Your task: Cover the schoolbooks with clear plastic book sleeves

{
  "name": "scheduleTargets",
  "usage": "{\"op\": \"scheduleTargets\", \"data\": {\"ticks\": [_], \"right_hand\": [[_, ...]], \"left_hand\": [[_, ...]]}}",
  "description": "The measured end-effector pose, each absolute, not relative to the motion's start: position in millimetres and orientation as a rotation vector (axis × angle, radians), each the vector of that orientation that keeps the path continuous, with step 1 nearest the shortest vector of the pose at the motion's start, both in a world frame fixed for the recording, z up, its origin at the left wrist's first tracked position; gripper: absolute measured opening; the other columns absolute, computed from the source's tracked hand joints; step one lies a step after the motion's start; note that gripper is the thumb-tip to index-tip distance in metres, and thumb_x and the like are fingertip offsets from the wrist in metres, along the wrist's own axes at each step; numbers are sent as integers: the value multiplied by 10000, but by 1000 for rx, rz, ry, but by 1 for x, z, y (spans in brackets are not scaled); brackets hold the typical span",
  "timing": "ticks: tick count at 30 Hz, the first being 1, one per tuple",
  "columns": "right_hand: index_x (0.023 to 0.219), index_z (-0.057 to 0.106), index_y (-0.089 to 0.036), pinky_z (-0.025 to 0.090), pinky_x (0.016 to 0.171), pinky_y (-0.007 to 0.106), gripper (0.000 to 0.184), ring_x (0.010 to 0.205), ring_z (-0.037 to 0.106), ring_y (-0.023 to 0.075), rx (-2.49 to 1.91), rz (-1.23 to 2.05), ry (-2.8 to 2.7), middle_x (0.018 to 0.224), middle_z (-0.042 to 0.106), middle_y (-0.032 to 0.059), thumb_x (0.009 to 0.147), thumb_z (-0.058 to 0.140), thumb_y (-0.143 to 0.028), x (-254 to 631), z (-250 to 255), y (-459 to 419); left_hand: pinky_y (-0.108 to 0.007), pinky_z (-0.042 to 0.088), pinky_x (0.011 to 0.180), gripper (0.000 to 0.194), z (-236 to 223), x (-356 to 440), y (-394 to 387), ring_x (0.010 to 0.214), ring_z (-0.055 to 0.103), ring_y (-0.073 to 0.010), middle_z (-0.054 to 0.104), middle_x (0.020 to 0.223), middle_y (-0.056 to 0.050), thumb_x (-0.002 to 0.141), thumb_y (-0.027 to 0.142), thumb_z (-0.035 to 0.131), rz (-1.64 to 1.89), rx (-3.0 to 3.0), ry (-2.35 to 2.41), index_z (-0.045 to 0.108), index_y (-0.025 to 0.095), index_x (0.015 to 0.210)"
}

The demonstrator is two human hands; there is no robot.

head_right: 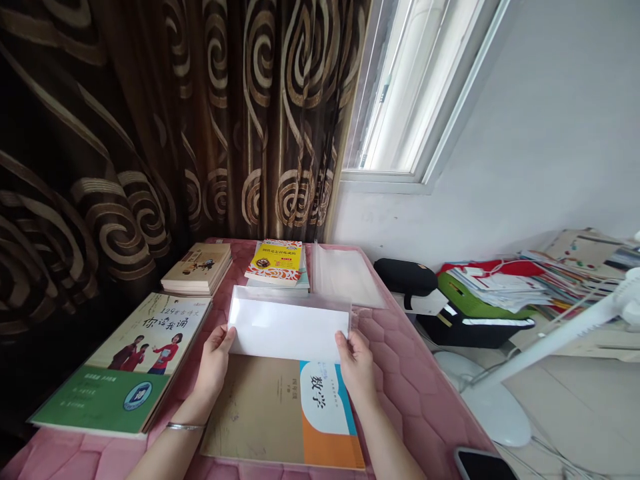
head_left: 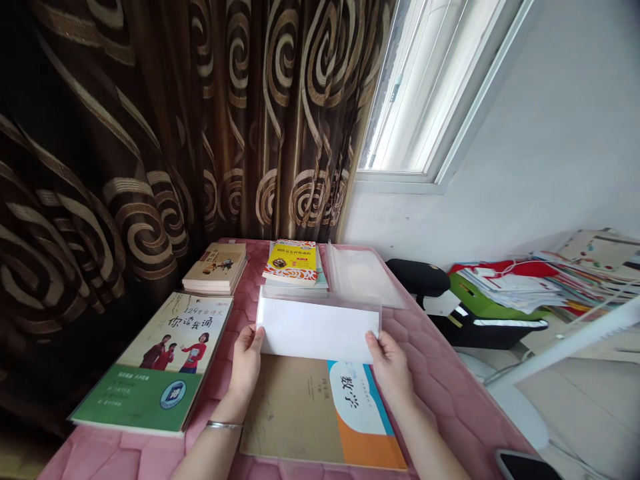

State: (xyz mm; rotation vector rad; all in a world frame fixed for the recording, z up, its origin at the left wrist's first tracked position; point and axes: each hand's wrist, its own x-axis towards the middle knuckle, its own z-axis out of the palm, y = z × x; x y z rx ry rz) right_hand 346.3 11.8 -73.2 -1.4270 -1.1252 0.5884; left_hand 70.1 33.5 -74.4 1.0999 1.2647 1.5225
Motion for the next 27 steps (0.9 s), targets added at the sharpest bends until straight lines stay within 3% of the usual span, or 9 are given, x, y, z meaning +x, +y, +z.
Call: {"op": "scheduleTargets", "data": {"ticks": [6,16,27], "right_hand": [[764,607,-200,434,539,267,378,644,529,190,-1290,706,-1107,698,596,30,767,614,-578,349,-75,12],[596,447,-226,348,503,258,493,548,401,147,-1384,621,-1156,564,437,-23,755,545,-682,345,-68,10],[661,514,-223,387,545,270,464,606,460,175,-1344,674,-1133,630,522,3,742,561,-678,346,-71,11]], "left_hand": [[-251,372,628,475,-76,71,35,646,481,-150,566,677,6,700,652,629,1567,1099,1349,557,183,705],[-246,363,596,501,-77,72,35,627,464,-145,557,648,11,697,679,616,1572,1126,1384,539,185,680],[-244,371,640,418,-78,69,36,675,481,-148,564,702,9,730,593,640,1573,1092,1286,550,185,736]]}}
